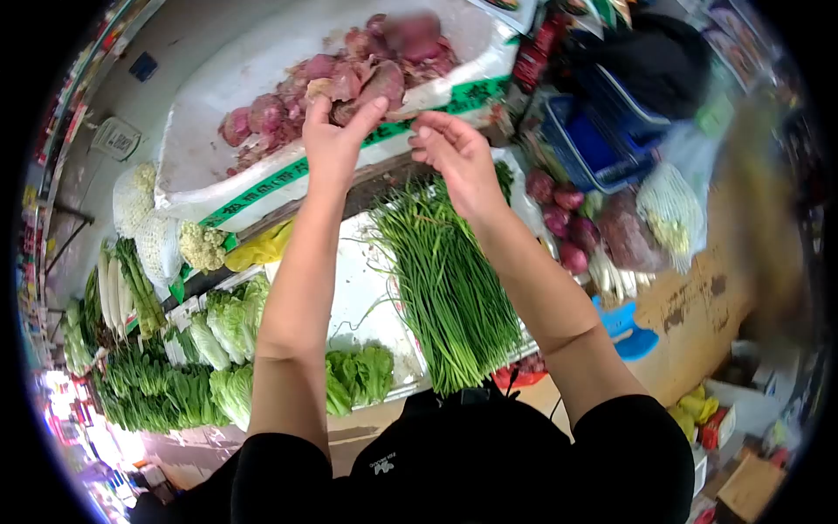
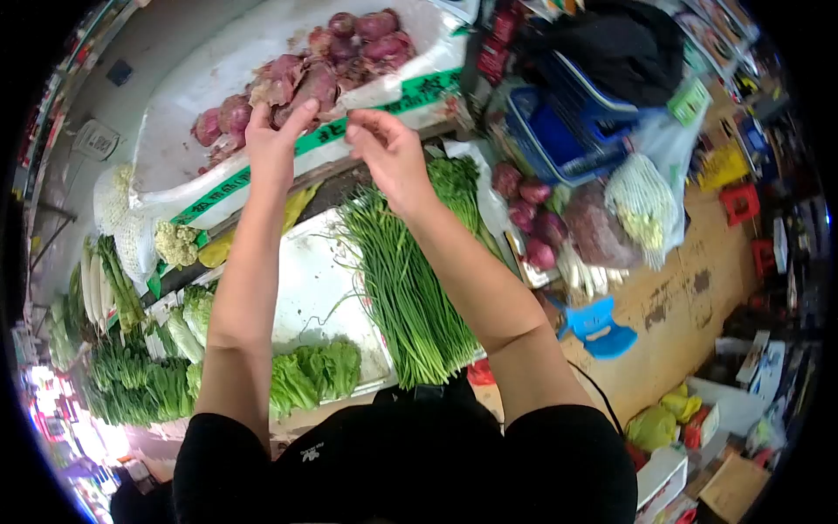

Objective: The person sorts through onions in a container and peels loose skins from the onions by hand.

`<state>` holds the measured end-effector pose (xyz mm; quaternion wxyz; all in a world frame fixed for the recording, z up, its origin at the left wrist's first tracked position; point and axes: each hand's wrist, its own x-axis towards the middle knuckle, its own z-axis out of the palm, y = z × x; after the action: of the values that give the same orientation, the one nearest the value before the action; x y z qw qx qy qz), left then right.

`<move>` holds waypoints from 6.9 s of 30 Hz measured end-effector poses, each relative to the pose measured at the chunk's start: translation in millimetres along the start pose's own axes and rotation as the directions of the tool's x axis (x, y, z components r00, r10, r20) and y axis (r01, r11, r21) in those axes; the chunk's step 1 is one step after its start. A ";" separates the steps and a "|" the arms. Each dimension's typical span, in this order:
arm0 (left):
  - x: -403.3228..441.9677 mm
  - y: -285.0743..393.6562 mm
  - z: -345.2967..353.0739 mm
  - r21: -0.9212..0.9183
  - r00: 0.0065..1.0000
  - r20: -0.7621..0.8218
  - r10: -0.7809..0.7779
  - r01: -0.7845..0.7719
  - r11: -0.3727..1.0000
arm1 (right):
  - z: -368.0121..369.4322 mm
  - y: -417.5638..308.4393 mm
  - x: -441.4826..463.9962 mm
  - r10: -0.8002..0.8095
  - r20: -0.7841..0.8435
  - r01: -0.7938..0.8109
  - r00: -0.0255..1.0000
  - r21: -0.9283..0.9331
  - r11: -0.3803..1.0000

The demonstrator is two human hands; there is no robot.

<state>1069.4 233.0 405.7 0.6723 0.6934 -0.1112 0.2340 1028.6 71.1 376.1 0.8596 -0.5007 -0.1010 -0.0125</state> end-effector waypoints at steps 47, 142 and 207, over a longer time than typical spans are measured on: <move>-584.5 92.3 208.9 -0.351 0.005 0.932 0.363 -0.241 0.905 | -251.9 -206.5 -906.8 -0.169 -0.981 0.825 -0.097 -0.175 0.538; 143.4 -174.7 -49.8 0.493 0.202 0.512 -0.835 0.727 0.478 | -26.3 63.6 181.8 -0.307 0.402 0.275 0.863 -0.882 -0.383; 114.8 -127.6 -76.0 -0.458 0.757 0.308 -0.576 0.649 0.607 | 27.8 91.9 201.6 -0.299 0.458 0.546 0.837 -0.705 0.452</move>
<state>1215.3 335.3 346.8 0.8690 0.4843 0.0289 -0.0970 1232.8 157.0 348.0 0.4766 -0.7923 -0.3210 -0.2052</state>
